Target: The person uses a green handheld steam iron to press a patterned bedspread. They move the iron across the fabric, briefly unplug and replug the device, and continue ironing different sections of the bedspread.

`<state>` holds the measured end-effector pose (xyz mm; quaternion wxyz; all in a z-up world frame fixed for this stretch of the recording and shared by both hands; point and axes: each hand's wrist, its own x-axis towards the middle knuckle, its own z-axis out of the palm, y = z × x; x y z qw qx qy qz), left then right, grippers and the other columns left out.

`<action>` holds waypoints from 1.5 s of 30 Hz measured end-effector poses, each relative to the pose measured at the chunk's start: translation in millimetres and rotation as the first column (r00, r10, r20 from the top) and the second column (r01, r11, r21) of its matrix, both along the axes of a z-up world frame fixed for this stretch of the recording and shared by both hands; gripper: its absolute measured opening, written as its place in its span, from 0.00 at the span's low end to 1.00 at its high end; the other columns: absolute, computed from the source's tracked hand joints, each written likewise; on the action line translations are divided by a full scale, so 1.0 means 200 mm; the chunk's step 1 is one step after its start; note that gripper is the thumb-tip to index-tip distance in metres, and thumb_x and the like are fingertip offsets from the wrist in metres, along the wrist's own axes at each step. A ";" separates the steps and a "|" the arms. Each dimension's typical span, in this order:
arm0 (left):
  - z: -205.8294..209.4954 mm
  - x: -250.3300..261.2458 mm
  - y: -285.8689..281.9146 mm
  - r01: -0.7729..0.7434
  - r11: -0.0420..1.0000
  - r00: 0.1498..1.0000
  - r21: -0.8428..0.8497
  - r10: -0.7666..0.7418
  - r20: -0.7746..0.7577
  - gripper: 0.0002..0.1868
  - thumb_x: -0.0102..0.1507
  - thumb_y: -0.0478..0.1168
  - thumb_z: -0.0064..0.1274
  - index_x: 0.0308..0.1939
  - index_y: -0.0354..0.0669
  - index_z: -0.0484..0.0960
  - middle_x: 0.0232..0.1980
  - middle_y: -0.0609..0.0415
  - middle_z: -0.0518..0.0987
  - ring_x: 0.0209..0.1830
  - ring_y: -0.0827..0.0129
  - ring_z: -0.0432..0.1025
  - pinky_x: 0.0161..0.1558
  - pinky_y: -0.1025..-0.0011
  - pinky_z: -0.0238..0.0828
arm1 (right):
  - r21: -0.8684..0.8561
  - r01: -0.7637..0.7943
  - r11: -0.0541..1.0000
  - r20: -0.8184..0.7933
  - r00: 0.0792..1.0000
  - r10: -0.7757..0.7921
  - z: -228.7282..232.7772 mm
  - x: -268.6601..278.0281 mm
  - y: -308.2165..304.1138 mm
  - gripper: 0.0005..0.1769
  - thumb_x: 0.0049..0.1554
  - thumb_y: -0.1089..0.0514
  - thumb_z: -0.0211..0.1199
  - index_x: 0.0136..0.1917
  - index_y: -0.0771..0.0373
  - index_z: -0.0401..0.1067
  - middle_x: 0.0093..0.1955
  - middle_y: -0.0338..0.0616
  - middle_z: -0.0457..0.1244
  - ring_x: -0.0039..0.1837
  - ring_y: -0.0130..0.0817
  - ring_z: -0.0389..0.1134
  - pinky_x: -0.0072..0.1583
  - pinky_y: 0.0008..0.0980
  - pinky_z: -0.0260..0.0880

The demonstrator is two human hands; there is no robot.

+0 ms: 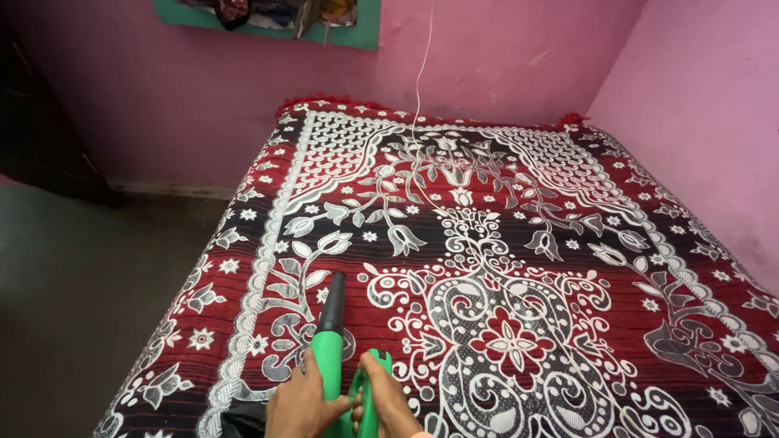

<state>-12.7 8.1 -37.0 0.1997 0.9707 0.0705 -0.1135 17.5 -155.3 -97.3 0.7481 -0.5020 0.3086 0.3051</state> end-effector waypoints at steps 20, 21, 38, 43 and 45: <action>-0.01 -0.03 0.03 -0.013 0.998 1.000 -0.066 0.013 -0.011 0.65 0.48 0.64 0.66 0.77 0.40 0.45 0.61 0.39 0.74 0.56 0.44 0.77 0.58 0.54 0.76 | -0.029 0.035 0.999 0.009 0.999 -0.035 -0.08 -0.02 0.00 0.26 0.56 0.32 0.62 0.60 0.47 0.69 0.32 0.41 0.58 0.27 0.34 0.58 0.33 0.38 0.63; 0.00 -0.02 0.02 -0.027 0.996 1.000 -0.080 0.026 -0.006 0.65 0.47 0.63 0.65 0.77 0.41 0.45 0.61 0.39 0.75 0.57 0.44 0.77 0.58 0.54 0.76 | -0.035 0.031 0.999 0.016 0.999 -0.030 -0.09 0.00 0.00 0.26 0.56 0.32 0.61 0.60 0.47 0.69 0.32 0.42 0.58 0.27 0.34 0.58 0.33 0.38 0.63; -0.02 -0.06 0.00 -0.130 0.989 0.988 -0.074 0.135 0.076 0.66 0.46 0.67 0.66 0.77 0.42 0.47 0.54 0.37 0.78 0.53 0.44 0.78 0.55 0.52 0.77 | -0.076 -0.049 0.996 0.046 0.998 0.052 0.09 0.00 0.04 0.28 0.56 0.30 0.60 0.55 0.54 0.69 0.31 0.41 0.58 0.28 0.34 0.57 0.32 0.38 0.62; -0.02 -0.02 -0.02 -0.168 0.983 0.982 -0.077 0.173 0.068 0.70 0.43 0.70 0.69 0.76 0.40 0.47 0.55 0.35 0.76 0.53 0.43 0.78 0.55 0.51 0.76 | -0.097 -0.092 0.991 0.048 0.994 0.097 0.11 0.04 0.04 0.31 0.56 0.29 0.60 0.48 0.59 0.67 0.30 0.41 0.58 0.27 0.33 0.58 0.32 0.38 0.61; -0.03 -0.03 -0.02 -0.190 0.979 0.979 -0.073 0.195 0.065 0.70 0.43 0.71 0.69 0.76 0.40 0.47 0.55 0.34 0.76 0.53 0.42 0.77 0.55 0.51 0.76 | -0.108 -0.116 0.987 0.083 0.989 0.125 0.10 0.05 0.03 0.27 0.54 0.30 0.60 0.46 0.55 0.67 0.30 0.40 0.57 0.27 0.33 0.57 0.32 0.37 0.59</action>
